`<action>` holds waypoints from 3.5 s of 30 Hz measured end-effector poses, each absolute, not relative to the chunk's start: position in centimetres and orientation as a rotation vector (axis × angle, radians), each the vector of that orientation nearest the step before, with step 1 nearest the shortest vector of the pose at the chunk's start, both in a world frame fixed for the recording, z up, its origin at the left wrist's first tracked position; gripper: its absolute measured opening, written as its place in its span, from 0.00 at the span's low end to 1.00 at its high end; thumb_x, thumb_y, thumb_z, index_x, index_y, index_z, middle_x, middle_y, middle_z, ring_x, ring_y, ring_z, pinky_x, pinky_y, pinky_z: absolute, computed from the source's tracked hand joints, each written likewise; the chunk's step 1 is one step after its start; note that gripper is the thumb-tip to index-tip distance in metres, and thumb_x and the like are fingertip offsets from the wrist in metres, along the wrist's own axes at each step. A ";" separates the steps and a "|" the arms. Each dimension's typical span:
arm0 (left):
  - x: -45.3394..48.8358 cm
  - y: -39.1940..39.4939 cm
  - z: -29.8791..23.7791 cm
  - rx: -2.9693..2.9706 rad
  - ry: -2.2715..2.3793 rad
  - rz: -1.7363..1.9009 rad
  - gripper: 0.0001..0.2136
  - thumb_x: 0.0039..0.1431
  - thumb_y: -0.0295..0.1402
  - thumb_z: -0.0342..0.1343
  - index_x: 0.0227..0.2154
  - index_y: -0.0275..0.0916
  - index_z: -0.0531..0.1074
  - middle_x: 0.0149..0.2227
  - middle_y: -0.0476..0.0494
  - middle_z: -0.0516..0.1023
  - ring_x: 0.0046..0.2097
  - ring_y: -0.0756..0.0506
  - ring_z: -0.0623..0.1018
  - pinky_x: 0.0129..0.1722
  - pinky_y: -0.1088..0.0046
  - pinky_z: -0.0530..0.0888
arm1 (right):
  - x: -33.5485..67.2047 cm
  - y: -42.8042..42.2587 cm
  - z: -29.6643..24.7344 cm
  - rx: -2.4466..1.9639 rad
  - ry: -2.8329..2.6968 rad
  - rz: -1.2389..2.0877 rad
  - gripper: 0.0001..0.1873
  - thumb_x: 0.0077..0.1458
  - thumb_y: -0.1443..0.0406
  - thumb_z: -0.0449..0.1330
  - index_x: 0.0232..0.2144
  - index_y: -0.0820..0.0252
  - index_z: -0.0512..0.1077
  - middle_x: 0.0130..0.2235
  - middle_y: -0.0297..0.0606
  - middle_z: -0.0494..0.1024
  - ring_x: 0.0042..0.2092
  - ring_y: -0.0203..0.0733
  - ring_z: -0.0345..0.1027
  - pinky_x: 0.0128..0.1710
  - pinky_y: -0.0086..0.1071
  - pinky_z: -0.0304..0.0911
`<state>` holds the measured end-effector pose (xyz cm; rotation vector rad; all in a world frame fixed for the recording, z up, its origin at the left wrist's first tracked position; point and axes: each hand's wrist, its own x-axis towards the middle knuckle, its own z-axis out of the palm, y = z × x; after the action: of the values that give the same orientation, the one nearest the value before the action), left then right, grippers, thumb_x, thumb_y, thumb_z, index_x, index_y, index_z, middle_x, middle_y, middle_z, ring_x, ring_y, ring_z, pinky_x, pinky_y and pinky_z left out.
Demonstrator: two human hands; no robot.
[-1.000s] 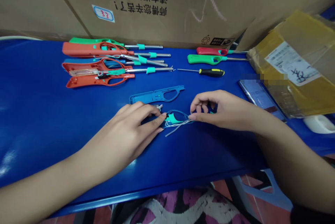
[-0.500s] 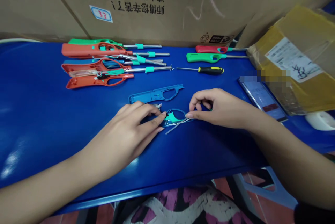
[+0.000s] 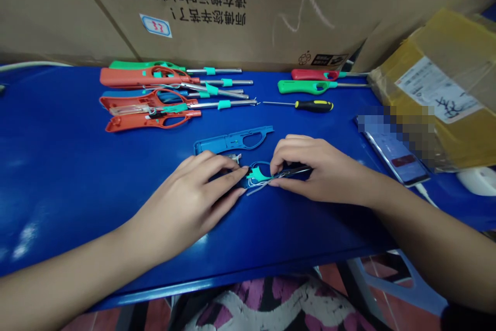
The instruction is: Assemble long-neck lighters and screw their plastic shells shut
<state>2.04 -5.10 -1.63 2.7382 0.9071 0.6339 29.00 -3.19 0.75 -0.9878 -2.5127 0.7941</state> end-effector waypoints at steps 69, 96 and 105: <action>3.2 -5.3 -1.2 2.706 0.923 0.679 0.05 0.67 0.32 0.59 0.42 0.39 0.76 0.46 0.44 0.82 0.47 0.42 0.78 0.47 0.62 0.75 | 27.9 -3.8 0.2 -1.095 -2.359 0.840 0.06 0.60 0.69 0.64 0.31 0.57 0.72 0.33 0.31 0.77 0.37 0.36 0.68 0.39 0.30 0.61; 3.2 -5.3 -1.0 2.681 0.896 0.675 0.05 0.66 0.29 0.59 0.42 0.39 0.78 0.47 0.43 0.82 0.48 0.41 0.79 0.47 0.59 0.76 | 29.1 -3.6 1.4 -1.144 -2.412 0.897 0.07 0.57 0.73 0.60 0.33 0.57 0.76 0.38 0.34 0.79 0.42 0.39 0.71 0.44 0.34 0.63; 2.6 -5.8 -1.3 2.867 0.849 0.729 0.10 0.65 0.29 0.60 0.48 0.41 0.79 0.52 0.39 0.81 0.49 0.37 0.80 0.46 0.55 0.80 | 28.8 -3.5 1.1 -1.254 -2.341 0.979 0.07 0.55 0.73 0.60 0.32 0.57 0.76 0.38 0.35 0.79 0.41 0.38 0.71 0.42 0.33 0.63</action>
<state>2.56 -5.80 -1.34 2.8673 0.8490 0.7289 28.84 -3.46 1.09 -1.2545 -2.3414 0.9789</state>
